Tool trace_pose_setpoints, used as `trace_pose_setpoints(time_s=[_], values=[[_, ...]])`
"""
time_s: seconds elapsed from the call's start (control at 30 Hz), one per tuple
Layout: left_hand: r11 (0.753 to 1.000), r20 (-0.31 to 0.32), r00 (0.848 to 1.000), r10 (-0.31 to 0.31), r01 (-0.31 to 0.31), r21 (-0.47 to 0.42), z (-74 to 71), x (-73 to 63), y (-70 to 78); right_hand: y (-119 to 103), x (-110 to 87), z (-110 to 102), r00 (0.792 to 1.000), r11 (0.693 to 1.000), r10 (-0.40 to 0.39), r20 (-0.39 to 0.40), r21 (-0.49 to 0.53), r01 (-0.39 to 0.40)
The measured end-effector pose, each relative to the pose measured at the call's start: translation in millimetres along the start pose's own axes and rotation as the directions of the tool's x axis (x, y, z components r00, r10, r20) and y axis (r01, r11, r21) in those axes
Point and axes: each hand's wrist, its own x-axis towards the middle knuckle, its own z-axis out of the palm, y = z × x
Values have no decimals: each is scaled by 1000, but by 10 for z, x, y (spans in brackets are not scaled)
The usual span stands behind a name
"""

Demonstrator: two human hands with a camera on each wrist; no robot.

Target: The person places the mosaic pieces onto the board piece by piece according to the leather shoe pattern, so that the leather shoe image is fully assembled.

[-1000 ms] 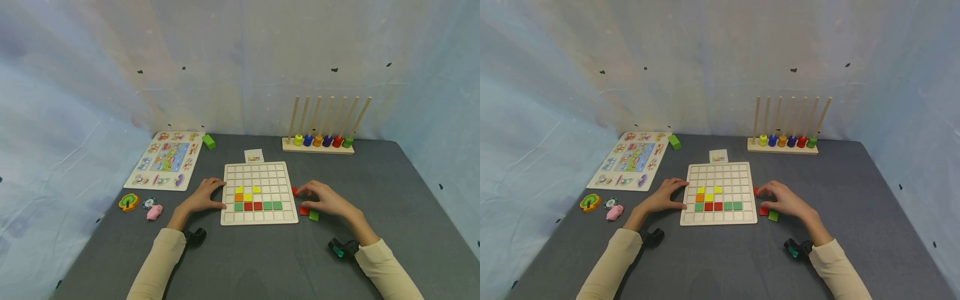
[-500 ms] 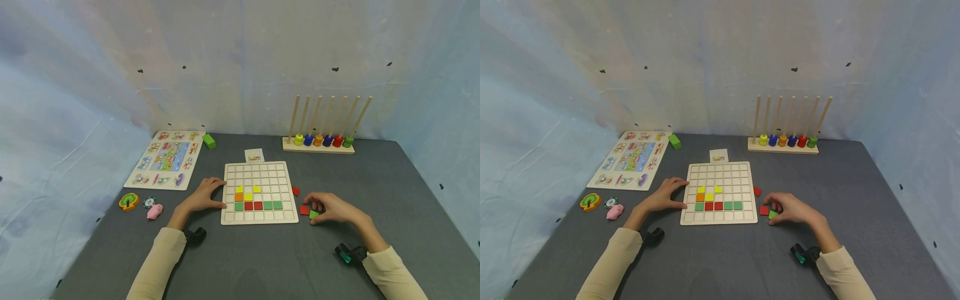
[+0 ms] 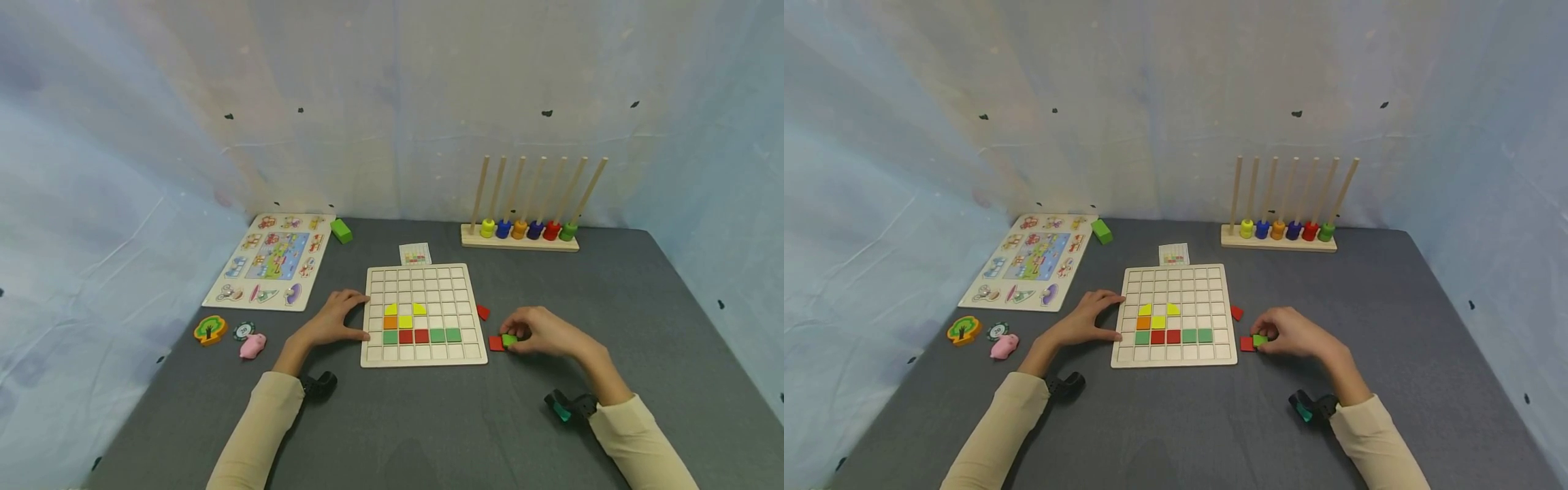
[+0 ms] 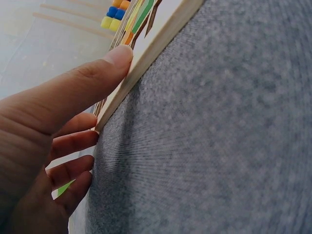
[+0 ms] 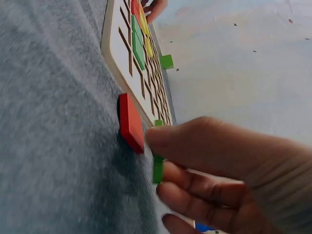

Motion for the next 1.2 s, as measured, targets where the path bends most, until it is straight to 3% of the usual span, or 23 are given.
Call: trace_pose_setpoints(time_s=[0.33, 0.57, 0.8, 0.97, 1.2], values=[[1000, 1, 1000, -6, 6, 6, 17, 4, -22, -183, 407, 119, 992, 992, -125, -29, 26, 126], [1000, 2, 1000, -9, 9, 6, 23, 9, -24, -360, 740, 318, 962, 966, -256, -91, 17, 259], [1000, -1, 1000, -13, 13, 9, 21, 9, -24, -500, 971, 525, 946, 962, -273, -175, -19, 274], [1000, -4, 1000, -9, 9, 6, 20, 10, -21, -534, 1056, 630, 922, 949, -313, -228, -94, 300], [1000, -5, 1000, -1, 1, 1, 17, 2, -24, -523, 1059, 657, 918, 943, -330, -220, -113, 312]])
